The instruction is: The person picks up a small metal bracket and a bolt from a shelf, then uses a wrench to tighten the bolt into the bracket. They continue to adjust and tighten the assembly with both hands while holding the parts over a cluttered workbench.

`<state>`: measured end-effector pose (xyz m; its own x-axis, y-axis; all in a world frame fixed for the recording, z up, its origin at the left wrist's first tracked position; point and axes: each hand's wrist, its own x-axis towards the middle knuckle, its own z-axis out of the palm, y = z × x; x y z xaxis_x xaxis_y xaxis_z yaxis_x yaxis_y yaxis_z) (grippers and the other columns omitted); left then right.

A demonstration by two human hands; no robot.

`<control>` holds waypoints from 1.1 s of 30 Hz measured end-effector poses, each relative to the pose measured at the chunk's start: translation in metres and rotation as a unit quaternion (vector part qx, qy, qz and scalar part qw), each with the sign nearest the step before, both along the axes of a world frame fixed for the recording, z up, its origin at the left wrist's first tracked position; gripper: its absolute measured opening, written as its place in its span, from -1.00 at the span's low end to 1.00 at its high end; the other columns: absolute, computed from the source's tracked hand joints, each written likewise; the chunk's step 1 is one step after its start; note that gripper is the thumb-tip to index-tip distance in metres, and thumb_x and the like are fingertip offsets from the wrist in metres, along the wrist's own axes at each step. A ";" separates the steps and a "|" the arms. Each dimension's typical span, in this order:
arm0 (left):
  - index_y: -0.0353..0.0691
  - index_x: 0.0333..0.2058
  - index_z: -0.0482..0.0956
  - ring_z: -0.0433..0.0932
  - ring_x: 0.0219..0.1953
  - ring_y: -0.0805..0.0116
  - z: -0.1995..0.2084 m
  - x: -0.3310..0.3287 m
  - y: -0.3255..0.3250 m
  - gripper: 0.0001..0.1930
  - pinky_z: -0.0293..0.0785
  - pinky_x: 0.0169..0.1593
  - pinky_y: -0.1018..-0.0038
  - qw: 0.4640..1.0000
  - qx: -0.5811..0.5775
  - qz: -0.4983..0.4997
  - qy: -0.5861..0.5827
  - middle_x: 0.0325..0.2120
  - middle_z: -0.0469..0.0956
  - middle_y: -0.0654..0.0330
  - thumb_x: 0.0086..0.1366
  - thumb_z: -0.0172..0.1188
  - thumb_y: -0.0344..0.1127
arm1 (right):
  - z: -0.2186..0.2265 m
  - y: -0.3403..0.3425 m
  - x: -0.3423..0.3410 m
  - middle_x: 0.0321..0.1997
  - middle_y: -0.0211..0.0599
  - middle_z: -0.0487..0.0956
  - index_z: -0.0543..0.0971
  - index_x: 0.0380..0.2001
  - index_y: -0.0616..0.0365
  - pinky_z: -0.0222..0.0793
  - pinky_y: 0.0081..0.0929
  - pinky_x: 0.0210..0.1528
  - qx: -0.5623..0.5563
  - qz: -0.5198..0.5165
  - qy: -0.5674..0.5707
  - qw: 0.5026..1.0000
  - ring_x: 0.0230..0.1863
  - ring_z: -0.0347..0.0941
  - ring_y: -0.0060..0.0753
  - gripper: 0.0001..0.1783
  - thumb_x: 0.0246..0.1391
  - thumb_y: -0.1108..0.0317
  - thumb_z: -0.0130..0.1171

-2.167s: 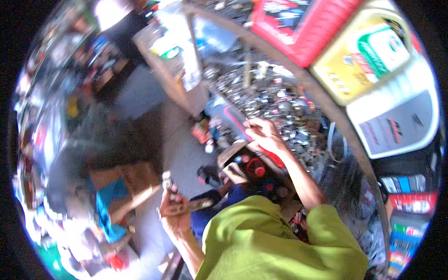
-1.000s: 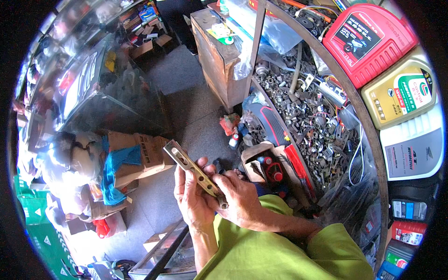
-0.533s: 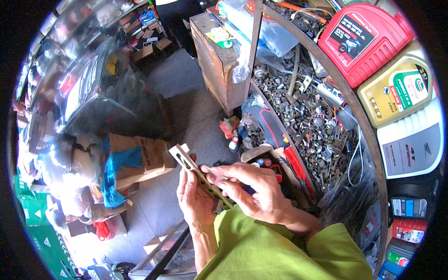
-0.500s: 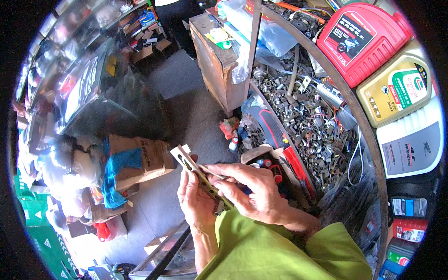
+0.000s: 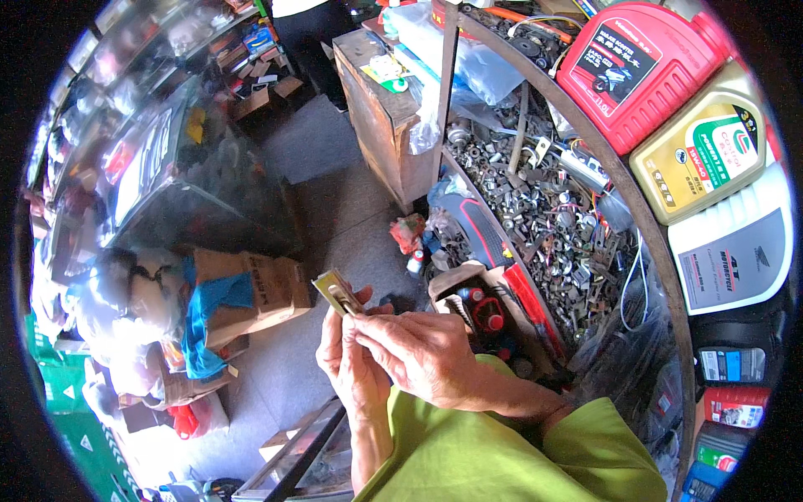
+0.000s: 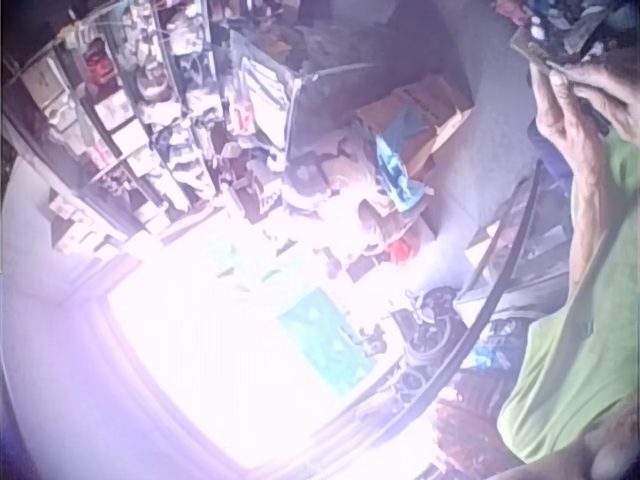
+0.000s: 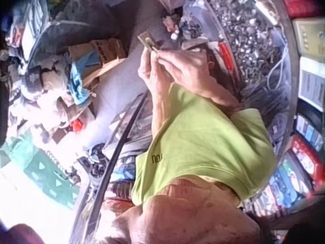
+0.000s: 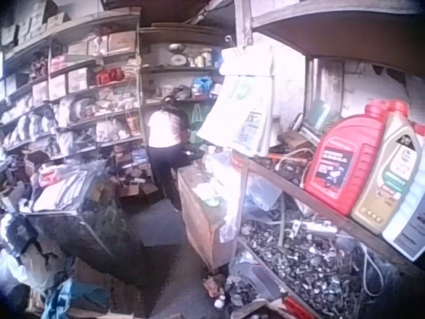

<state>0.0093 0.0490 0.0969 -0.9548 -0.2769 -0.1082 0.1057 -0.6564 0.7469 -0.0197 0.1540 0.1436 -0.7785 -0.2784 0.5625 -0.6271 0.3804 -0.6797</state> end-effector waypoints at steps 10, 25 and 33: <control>-0.38 0.11 0.38 0.57 -0.19 0.27 -0.034 0.005 -0.007 -0.50 0.52 -0.10 0.37 0.967 -0.232 0.089 0.052 -0.09 0.54 -0.04 0.32 0.15 -0.16 | -0.017 -0.002 0.002 -0.60 -0.46 0.54 0.58 -0.25 0.09 0.37 -0.49 -0.61 0.068 -0.061 0.044 0.995 -0.65 0.49 -0.49 -0.70 -0.02 0.19 0.31; -0.39 -0.16 0.56 0.56 -0.44 0.26 -0.048 0.012 -0.053 -0.69 0.54 -0.40 0.42 0.949 -0.096 0.114 -0.278 -0.38 0.58 0.04 0.18 0.20 -0.28 | -0.114 0.148 -0.048 -0.70 -0.14 0.46 0.49 -0.57 0.11 0.35 -0.16 -0.58 0.154 -0.369 -0.169 0.901 -0.66 0.45 -0.10 -0.64 0.17 0.08 0.10; -0.37 -0.10 0.48 0.56 -0.34 0.13 -0.183 0.059 -0.138 -0.67 0.59 -0.35 0.24 0.978 -0.097 -0.111 -0.146 -0.25 0.56 -0.02 0.29 0.11 -0.22 | -0.187 0.269 -0.083 -0.47 -0.25 0.60 0.54 -0.29 0.22 0.44 -0.44 -0.68 -0.114 -0.407 -0.299 0.855 -0.56 0.56 -0.44 -0.74 0.15 0.21 0.19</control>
